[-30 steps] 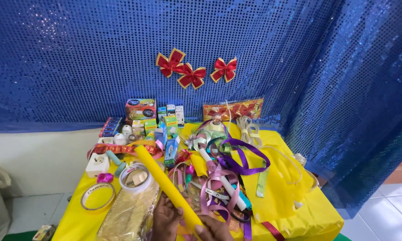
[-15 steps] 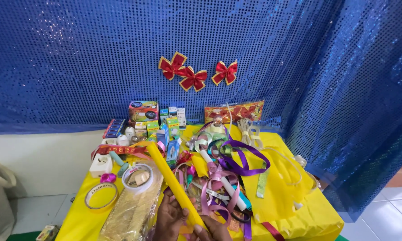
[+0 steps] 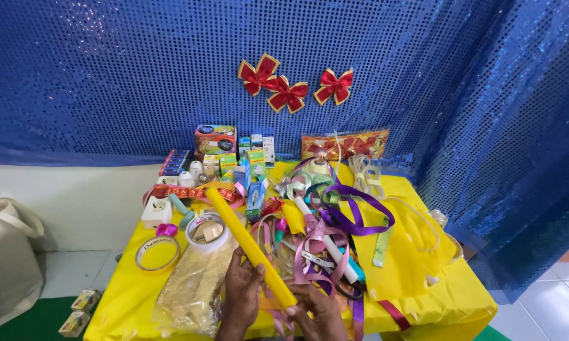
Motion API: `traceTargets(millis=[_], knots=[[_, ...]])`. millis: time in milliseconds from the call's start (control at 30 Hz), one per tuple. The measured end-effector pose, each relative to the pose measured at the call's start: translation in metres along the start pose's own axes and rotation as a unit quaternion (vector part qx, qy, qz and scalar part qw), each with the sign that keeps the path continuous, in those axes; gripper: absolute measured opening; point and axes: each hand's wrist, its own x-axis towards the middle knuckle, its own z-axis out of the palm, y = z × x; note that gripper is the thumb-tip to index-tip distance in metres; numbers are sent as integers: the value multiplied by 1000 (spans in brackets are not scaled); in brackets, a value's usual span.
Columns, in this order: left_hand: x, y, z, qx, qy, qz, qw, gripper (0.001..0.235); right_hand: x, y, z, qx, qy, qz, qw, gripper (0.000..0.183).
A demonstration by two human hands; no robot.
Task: Wrapping a yellow tube with purple and yellow ribbons for decoration
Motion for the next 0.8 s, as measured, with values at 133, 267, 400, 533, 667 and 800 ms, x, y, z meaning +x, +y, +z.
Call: traceTargets(millis=[133, 267, 400, 533, 667, 800], knots=[[-5, 9, 6, 42, -28, 25, 998, 70, 0, -1, -2, 33, 16, 51, 998, 31], [-8, 10, 8, 68, -3, 53, 996, 58, 4, -20, -6, -4, 3, 42, 999, 31], [-12, 15, 10, 124, 5, 46, 991, 59, 4, -25, 0, -33, 41, -42, 998, 28], [-7, 5, -1, 97, -43, 38, 994, 73, 2, -16, 0, -18, 71, -15, 997, 24], [-6, -2, -5, 17, -124, 50, 991, 80, 1, -6, 0, 148, 49, 128, 979, 31], [-9, 6, 1, 56, -77, 57, 994, 71, -1, -16, 6, 75, 70, 161, 982, 36]])
